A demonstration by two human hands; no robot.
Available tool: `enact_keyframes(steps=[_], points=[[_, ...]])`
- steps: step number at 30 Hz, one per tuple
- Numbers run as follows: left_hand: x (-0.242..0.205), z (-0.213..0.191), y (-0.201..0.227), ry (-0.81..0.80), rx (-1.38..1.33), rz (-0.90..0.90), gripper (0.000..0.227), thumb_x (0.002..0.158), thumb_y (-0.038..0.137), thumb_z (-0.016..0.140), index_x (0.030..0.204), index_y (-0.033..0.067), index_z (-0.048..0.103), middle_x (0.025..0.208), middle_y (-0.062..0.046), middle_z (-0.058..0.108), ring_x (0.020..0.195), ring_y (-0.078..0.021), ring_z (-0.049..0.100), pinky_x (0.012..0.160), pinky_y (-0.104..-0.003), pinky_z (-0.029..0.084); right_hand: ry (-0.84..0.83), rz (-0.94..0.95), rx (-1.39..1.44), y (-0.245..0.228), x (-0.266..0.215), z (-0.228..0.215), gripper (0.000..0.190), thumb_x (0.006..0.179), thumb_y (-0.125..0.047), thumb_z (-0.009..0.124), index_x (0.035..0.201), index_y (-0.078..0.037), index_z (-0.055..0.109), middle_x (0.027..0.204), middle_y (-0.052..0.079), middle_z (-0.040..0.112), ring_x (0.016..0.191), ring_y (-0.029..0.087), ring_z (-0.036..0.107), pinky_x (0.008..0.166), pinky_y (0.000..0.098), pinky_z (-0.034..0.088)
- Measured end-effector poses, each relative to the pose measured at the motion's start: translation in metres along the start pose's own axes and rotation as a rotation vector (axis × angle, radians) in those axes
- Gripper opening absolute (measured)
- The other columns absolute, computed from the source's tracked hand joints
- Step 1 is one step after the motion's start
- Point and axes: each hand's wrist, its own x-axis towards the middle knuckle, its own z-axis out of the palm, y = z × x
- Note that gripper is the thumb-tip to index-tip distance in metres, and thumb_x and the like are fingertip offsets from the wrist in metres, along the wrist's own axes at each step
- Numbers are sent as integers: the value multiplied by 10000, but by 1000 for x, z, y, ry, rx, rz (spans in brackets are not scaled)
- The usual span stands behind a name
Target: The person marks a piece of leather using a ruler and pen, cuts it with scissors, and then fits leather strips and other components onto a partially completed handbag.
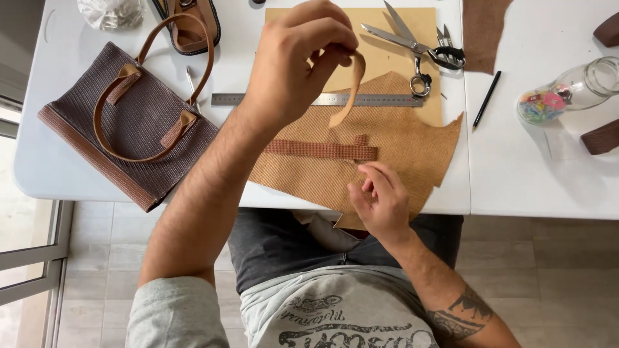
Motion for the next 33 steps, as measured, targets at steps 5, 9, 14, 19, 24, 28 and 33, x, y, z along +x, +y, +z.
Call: enact_keyframes(steps=[5, 9, 14, 19, 24, 28, 33], points=[[-15, -8, 40, 43, -290, -74, 79, 1014, -76, 681, 954, -41, 644, 1025, -202, 696, 957, -305, 726, 831, -359, 632, -20, 339, 516, 9, 9, -15, 377, 1002, -312, 631, 1221, -8, 590, 1107, 167, 665, 766, 155, 635, 580, 204, 482], [-33, -12, 47, -88, -581, -193, 80, 1001, -100, 643, 1016, -21, 646, 1121, -212, 677, 1086, -329, 699, 960, -380, 637, -148, 666, 1446, 21, 24, -32, 593, 1001, -469, 676, 1524, -289, 463, 1507, 228, 544, 1127, 370, 675, 770, 274, 557], [-47, -19, 46, -120, -688, -282, 140, 1003, 70, 593, 1080, -23, 663, 1163, -216, 667, 1107, -319, 689, 991, -393, 629, -305, 579, 1682, 3, 17, -18, 421, 1054, -287, 673, 1409, -81, 580, 1482, 172, 547, 1152, 309, 636, 816, 286, 538], [-72, -11, 40, 48, -855, -369, 340, 1042, 408, 637, 1045, 73, 700, 1069, -143, 687, 1000, -241, 679, 899, -371, 617, -270, 432, 1257, -14, 10, -2, 484, 1050, -193, 619, 1512, -162, 477, 1293, 39, 573, 1171, 195, 569, 815, 258, 475], [-77, 0, 50, 149, -960, -390, 111, 821, -126, 740, 923, -116, 696, 876, -273, 668, 777, -283, 681, 716, -373, 618, -256, 103, 878, -36, 27, -6, 161, 943, -152, 687, 1072, -55, 673, 1453, 200, 471, 1385, 312, 406, 1140, 405, 295], [-82, -7, 43, 122, -839, -385, 173, 851, -144, 722, 1020, -122, 694, 981, -274, 665, 878, -282, 680, 786, -382, 607, -381, 308, 1198, -39, 10, -5, 230, 976, -75, 651, 1189, -23, 581, 1211, 194, 684, 1184, 281, 646, 1002, 393, 454], [-87, -28, 35, 104, -622, -382, 216, 891, -215, 643, 1101, -165, 642, 1020, -248, 591, 867, -281, 703, 788, -403, 628, -469, 455, 1109, -2, -2, -2, 144, 969, 12, 584, 1037, 35, 709, 767, 170, 745, 630, 221, 737, 596, 306, 579]])
